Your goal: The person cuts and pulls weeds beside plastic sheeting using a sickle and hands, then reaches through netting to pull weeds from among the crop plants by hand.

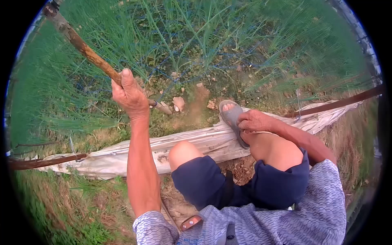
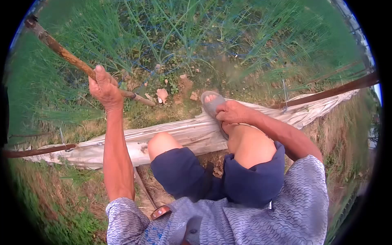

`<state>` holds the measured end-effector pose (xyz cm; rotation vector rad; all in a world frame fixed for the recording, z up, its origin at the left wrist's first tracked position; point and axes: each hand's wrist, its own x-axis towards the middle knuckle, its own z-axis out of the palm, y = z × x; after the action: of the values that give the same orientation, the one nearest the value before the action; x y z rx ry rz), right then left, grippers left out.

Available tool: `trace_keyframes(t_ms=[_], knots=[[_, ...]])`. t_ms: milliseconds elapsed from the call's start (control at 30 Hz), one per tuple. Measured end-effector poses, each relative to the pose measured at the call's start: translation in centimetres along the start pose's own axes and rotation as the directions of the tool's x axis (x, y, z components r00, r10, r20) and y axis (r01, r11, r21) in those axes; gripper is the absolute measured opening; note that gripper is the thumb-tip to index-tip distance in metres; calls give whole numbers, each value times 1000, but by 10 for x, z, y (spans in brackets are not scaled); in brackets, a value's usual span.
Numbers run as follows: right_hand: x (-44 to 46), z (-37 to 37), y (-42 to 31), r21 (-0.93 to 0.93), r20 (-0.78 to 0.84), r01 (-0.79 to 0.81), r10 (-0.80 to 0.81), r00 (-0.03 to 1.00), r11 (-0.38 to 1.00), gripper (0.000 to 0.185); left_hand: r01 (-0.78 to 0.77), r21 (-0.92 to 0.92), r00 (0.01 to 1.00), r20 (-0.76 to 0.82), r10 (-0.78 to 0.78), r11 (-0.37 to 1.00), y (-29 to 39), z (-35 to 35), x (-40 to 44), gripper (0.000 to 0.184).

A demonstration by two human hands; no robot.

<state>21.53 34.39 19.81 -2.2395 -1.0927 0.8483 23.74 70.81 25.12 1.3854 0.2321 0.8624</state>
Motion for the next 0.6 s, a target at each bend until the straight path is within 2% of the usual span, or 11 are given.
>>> trace_keyframes(t_ms=[33,100,167,233,300,367,433,467,533,567,600], knots=[[6,2,11,186,29,-280,279,960,942,16,22,15,1000,-18,-21,1000,3,1,-2,31],[24,2,37,235,-14,-314,326,945,920,21,9,21,1000,-14,-8,1000,5,3,-4,34],[47,-6,61,649,-35,-475,646,762,595,20,29,22,999,-23,-29,999,5,4,-3,34],[68,-5,107,692,-95,-441,678,729,572,20,33,34,998,-47,-31,999,2,5,-1,36],[88,-1,150,791,-139,-395,767,627,467,24,38,47,997,-73,-34,998,2,4,-1,37],[109,-5,170,777,-119,-432,780,615,459,29,65,41,995,-80,-62,997,1,3,2,39],[131,-4,190,787,-165,-430,821,546,443,30,55,27,996,-77,-53,998,-1,2,4,40],[142,-3,204,782,-158,-435,816,556,447,30,50,10,996,-74,-49,999,-2,1,3,41],[171,-4,234,764,-287,-359,780,556,537,30,44,25,996,-78,-42,999,0,4,2,41],[185,-5,249,758,-282,-362,772,569,543,30,37,30,997,-67,-35,999,1,6,2,42],[198,-6,264,566,-508,-346,647,568,748,30,48,29,996,-82,-46,998,0,7,2,42]])
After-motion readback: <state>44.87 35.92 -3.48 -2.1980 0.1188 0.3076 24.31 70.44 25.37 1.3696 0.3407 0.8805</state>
